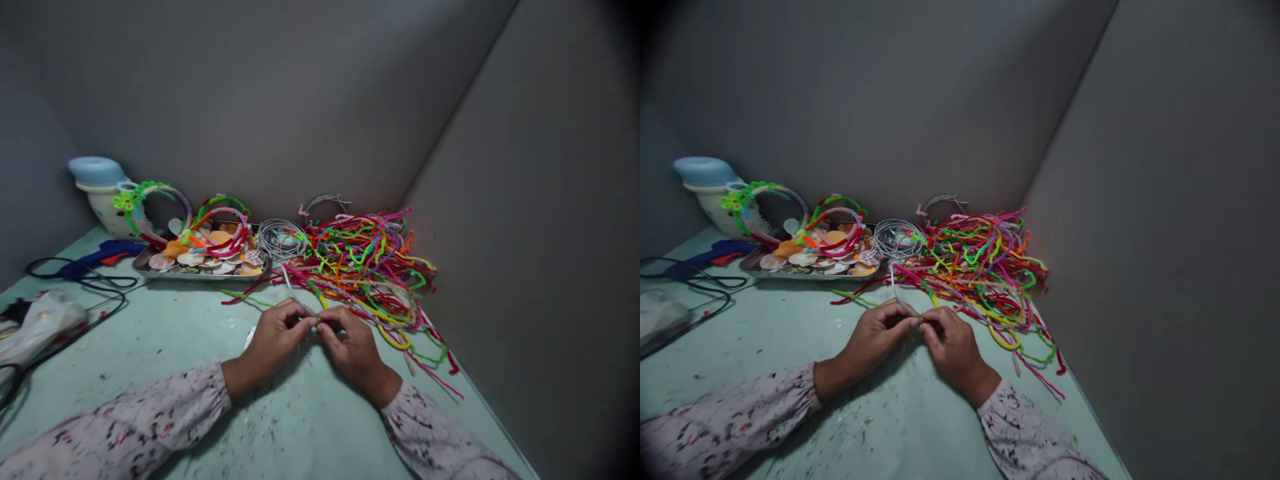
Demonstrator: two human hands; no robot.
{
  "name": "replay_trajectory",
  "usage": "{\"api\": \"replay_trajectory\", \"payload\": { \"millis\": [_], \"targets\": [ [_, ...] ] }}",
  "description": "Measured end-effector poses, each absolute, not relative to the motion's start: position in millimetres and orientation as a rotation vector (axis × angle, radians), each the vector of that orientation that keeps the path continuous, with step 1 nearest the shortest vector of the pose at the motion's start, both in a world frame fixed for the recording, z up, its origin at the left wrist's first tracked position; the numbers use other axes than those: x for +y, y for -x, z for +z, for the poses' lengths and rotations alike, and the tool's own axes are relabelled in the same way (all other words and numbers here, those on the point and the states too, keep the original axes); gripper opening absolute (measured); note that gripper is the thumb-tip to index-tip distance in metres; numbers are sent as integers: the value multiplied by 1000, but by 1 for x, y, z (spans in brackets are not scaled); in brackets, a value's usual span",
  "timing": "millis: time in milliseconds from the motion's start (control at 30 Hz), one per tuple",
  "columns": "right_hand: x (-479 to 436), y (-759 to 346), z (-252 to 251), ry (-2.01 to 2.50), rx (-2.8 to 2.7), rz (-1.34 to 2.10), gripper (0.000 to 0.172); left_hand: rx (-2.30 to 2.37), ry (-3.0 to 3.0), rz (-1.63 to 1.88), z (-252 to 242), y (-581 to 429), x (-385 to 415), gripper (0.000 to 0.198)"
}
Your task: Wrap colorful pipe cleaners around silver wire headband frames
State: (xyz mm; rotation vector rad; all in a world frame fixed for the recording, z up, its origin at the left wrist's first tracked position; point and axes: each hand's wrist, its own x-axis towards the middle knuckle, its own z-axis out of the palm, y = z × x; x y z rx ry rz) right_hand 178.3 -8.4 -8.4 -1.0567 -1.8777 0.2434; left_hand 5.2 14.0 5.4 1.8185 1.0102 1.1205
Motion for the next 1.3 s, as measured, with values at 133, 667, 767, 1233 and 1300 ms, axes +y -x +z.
{"api": "replay_trajectory", "payload": {
  "millis": [133,667,767,1233,1300],
  "targets": [
    [-7,-179,-8,1058,-1896,420,23,993,-1792,1121,4,-4,17,16],
    [-5,-181,-8,948,-1986,-42,25,947,-1447,997,1,-9,18,21],
    [-7,-181,-9,952,-2005,-65,28,976,-1421,981,2,-8,15,23],
    [-11,-180,-9,967,-2024,-112,29,1040,-1356,960,3,-12,8,22],
    [-10,-180,-9,968,-2042,-143,28,1065,-1347,954,1,-13,8,23]
  ]
}}
